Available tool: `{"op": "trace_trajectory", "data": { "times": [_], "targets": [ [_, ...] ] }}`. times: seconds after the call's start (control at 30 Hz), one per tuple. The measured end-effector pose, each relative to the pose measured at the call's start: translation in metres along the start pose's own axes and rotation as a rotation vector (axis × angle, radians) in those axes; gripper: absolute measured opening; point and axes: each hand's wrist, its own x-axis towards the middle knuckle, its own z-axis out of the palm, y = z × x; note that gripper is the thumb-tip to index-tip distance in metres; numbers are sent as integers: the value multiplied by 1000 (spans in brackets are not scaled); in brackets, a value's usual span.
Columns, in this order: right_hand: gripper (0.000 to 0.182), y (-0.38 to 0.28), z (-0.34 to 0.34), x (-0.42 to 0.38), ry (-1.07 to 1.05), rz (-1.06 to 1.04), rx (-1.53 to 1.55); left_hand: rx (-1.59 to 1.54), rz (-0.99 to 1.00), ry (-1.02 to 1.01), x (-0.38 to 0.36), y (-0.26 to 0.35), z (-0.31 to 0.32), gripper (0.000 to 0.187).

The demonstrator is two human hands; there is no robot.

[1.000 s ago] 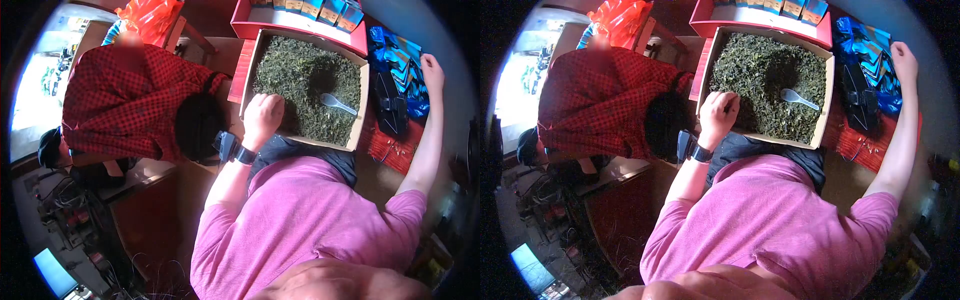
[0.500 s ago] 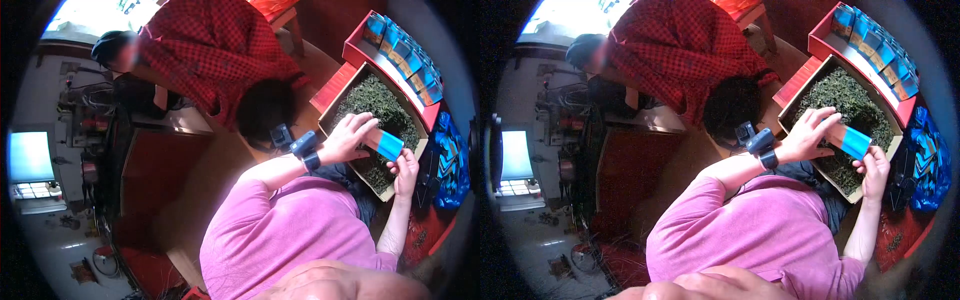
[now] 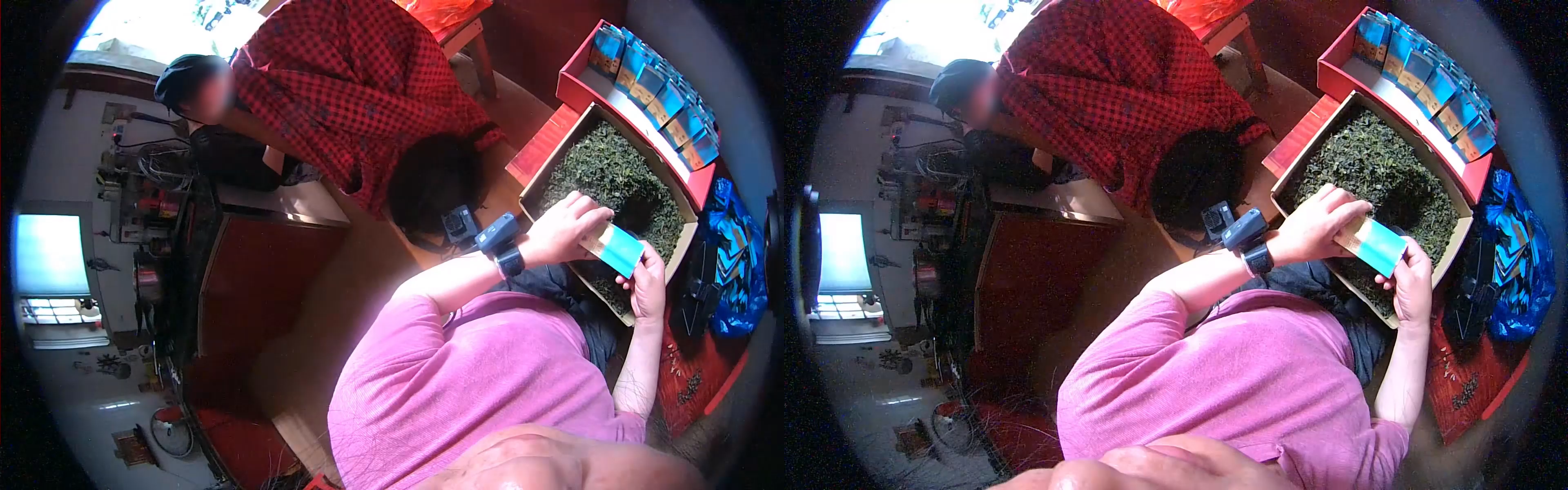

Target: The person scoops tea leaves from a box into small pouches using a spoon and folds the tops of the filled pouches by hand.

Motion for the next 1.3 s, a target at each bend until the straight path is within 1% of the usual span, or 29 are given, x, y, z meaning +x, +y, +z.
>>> {"op": "trace_trajectory", "data": {
  "times": [0.07,0.13,0.2,0.23,0.33,0.37,0.43,0.47,0.5,0.53,0.57,0.6,0.67,0.7,0.77,0.8,0.87,0.9,0.97,1.0,1.03,1.07,1.1,1.17,1.2,1.23,1.27,1.3],
  "targets": [
    [18,0,1,0,14,-4,3,-56,-19,-15,0,2,-4,82],
    [17,-2,5,0,28,-8,5,-51,-16,-8,-1,0,-2,84],
    [18,-1,9,0,100,-213,40,-44,-11,-2,-1,0,-2,87],
    [21,5,10,2,176,-339,-8,-58,-12,11,-1,0,-3,87],
    [20,12,4,-1,288,-594,-251,-78,-27,27,-1,0,-3,87],
    [20,9,3,-3,288,-594,-251,-85,-41,29,-1,-1,-2,87],
    [17,-14,14,-15,224,-781,-568,-106,-41,21,-1,-3,-1,87],
    [12,-18,16,-17,217,-759,-588,-125,-41,15,-1,-5,0,87],
    [12,-20,15,-17,222,-756,-589,-120,-58,1,-1,-4,-3,87],
    [8,-22,14,-15,204,-836,-680,-133,-60,11,-2,-5,-1,88],
    [10,-23,14,-15,185,-914,-771,-146,-63,21,-2,-8,0,88],
    [10,-23,13,-15,189,-911,-771,-159,-72,15,-2,-9,0,88],
    [40,-24,12,-16,55,-912,-720,-159,-81,-1,-1,-8,-1,87],
    [39,-30,18,-16,66,-992,-812,-158,-90,-13,-1,-7,-3,87],
    [37,-27,24,-18,84,-849,-762,-161,-93,-22,-2,-8,-3,85],
    [37,-19,21,-16,74,-728,-714,-165,-95,-28,-2,-9,-2,84],
    [38,-31,36,-13,27,-663,-665,-118,-58,10,-2,-9,1,79],
    [39,-30,38,-8,-19,-731,-668,-119,-67,-2,0,-5,-4,77],
    [41,-22,43,-9,54,-634,-621,-51,-71,10,2,-5,-1,76],
    [41,-9,41,-7,78,-472,-577,-34,-30,63,3,-8,2,75],
    [41,-11,46,-10,93,-497,-542,-28,-41,9,2,-6,-1,74],
    [37,-7,45,-6,103,-608,-537,-21,-82,4,0,-2,2,73],
    [32,-1,43,-3,108,-641,-555,32,-44,14,1,0,3,74],
    [27,-3,38,0,91,-716,-599,56,-71,12,-1,-4,10,77],
    [26,0,40,3,131,-705,-492,41,-77,20,-1,-6,12,80],
    [26,2,37,-1,127,-604,-534,88,-71,1,1,-2,8,82],
    [21,4,40,1,151,-647,-478,125,-14,20,3,-3,8,84],
    [27,3,39,2,162,-585,-553,173,28,75,3,-4,10,89]
  ]
}}
